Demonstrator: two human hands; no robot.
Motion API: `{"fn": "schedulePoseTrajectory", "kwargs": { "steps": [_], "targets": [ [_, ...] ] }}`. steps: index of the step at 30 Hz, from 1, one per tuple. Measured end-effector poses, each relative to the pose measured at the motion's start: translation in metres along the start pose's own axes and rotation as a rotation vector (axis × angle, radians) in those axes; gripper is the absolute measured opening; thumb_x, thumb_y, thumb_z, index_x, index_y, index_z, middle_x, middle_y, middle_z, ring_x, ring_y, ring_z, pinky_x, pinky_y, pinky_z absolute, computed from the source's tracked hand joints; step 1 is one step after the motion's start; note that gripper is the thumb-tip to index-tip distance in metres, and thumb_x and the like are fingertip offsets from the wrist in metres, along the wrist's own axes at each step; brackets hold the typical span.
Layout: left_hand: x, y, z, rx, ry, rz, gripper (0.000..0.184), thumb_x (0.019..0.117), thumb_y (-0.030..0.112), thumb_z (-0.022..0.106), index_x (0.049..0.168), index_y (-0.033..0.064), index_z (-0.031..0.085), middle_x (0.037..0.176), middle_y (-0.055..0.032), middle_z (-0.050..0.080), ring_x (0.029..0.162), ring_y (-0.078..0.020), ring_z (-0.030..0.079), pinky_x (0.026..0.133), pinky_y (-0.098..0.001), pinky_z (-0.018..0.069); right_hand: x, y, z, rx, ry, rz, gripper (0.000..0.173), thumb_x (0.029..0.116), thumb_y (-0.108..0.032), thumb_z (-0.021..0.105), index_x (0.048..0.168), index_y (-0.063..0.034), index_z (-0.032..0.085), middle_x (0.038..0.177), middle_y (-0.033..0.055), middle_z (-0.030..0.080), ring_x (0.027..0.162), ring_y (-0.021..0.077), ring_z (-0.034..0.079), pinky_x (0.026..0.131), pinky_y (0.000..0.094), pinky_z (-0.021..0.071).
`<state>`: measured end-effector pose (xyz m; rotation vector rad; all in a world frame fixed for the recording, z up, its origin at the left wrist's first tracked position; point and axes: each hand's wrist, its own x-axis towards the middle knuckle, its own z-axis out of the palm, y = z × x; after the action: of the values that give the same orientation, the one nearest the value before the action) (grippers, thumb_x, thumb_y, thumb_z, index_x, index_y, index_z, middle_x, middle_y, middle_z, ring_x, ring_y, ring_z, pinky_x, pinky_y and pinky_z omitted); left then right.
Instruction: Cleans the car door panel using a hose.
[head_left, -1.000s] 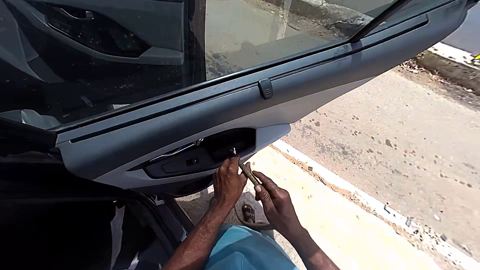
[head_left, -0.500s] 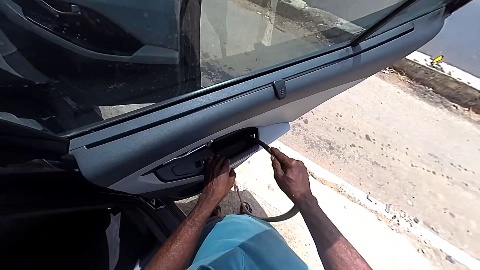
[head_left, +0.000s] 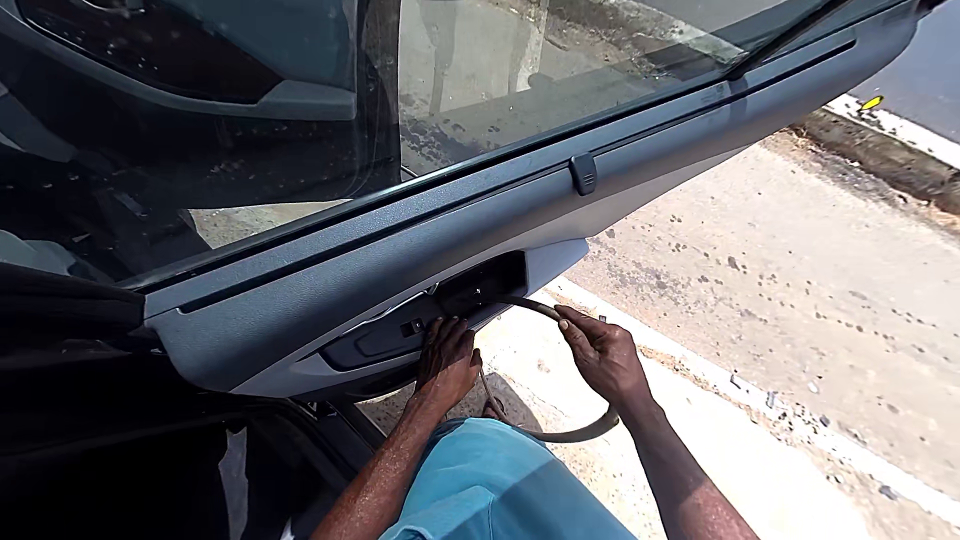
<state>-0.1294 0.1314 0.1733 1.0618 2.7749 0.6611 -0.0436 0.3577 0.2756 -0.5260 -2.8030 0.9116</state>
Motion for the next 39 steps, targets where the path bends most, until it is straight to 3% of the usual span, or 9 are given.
{"fn": "schedulePoseTrajectory", "kwargs": {
  "steps": [2,5,14,18,22,25,29,34,39],
  "targets": [
    [0.001,-0.001,0.004,0.005,-0.015,0.022,0.034,0.1008,0.03,0.055,0.12,0.0073,0.073,0.14,-0.0088,0.064,0.139,-0.0253,0.052,0.123,-0.0467,0.0277,0.007,-0.007,0.001,-0.008,0.003,0.032,0.034,0.1078,-0.028,0.052,0.133,-0.0161,0.071,0.082,0.0087,0.072,0.064,0.0227,0.064,0.061,0.0518,0.0521],
    [0.001,-0.001,0.004,-0.007,-0.048,0.041,0.035,0.1015,0.03,0.055,0.12,0.0065,0.073,0.142,-0.0093,0.063,0.141,-0.0256,0.05,0.124,-0.0467,0.0267,0.019,-0.01,0.007,0.079,-0.141,0.007,0.033,0.1081,-0.03,0.051,0.132,-0.019,0.071,0.086,0.0029,0.074,0.067,0.0158,0.066,0.065,0.0458,0.0547],
    [-0.006,-0.004,-0.002,-0.071,-0.093,0.08,0.035,0.1023,0.032,0.053,0.12,0.0095,0.073,0.138,-0.0062,0.065,0.142,-0.0228,0.049,0.124,-0.0446,0.0261,0.039,-0.018,0.018,-0.012,-0.269,0.04,0.032,0.1085,-0.031,0.049,0.128,-0.023,0.073,0.075,0.0031,0.067,0.062,0.0202,0.06,0.059,0.0497,0.0502],
    [-0.017,-0.001,-0.002,-0.337,-0.072,0.051,0.037,0.1053,0.031,0.048,0.12,0.0091,0.074,0.132,-0.0046,0.069,0.134,-0.0153,0.056,0.121,-0.0373,0.0325,0.057,-0.05,-0.011,-0.225,-0.311,-0.029,0.028,0.1069,-0.035,0.051,0.111,-0.0227,0.076,0.074,0.003,0.067,0.065,0.0231,0.065,0.058,0.0525,0.0502],
    [-0.028,0.002,0.004,-0.473,-0.071,-0.038,0.036,0.1047,0.029,0.049,0.122,0.0092,0.074,0.13,-0.0046,0.07,0.126,-0.0149,0.062,0.112,-0.0351,0.0457,0.074,-0.099,-0.038,-0.431,-0.372,-0.185,0.027,0.105,-0.034,0.051,0.104,-0.0247,0.076,0.07,0.0005,0.065,0.064,0.0227,0.064,0.053,0.0486,0.047],
    [-0.029,-0.002,0.008,-0.474,-0.124,-0.08,0.037,0.1053,0.03,0.048,0.125,0.0098,0.072,0.131,-0.0058,0.07,0.124,-0.017,0.064,0.11,-0.0376,0.0478,0.084,-0.126,-0.035,-0.609,-0.418,-0.228,0.022,0.1009,-0.031,0.055,0.09,-0.0217,0.071,0.067,0.0031,0.062,0.065,0.0264,0.065,0.051,0.0476,0.046],
    [-0.032,-0.003,0.009,-0.477,-0.11,-0.116,0.037,0.105,0.029,0.048,0.125,0.0093,0.072,0.129,-0.0066,0.07,0.12,-0.018,0.066,0.105,-0.0378,0.0514,0.1,-0.129,-0.018,-0.76,-0.52,-0.165,0.026,0.1004,-0.031,0.053,0.082,-0.0172,0.065,0.07,0.0072,0.062,0.071,0.0302,0.067,0.054,0.0495,0.0472],
    [-0.033,-0.008,0.005,-0.449,-0.167,-0.176,0.037,0.1049,0.031,0.048,0.125,0.0108,0.072,0.127,-0.0052,0.071,0.119,-0.0174,0.066,0.105,-0.0383,0.0515,0.103,-0.116,0.001,-0.743,-0.524,-0.143,0.026,0.102,-0.031,0.054,0.094,-0.0106,0.067,0.087,0.0143,0.068,0.087,0.0363,0.069,0.065,0.0545,0.0516],
    [-0.036,-0.014,0.003,-0.414,-0.174,-0.188,0.037,0.1044,0.032,0.048,0.122,0.0113,0.073,0.123,-0.0044,0.072,0.115,-0.0164,0.068,0.103,-0.038,0.0525,0.101,-0.111,0.0,-0.695,-0.505,-0.147,0.022,0.1007,-0.028,0.056,0.09,-0.0127,0.068,0.081,0.0125,0.067,0.082,0.0352,0.069,0.062,0.0539,0.0509]
  ]
}}
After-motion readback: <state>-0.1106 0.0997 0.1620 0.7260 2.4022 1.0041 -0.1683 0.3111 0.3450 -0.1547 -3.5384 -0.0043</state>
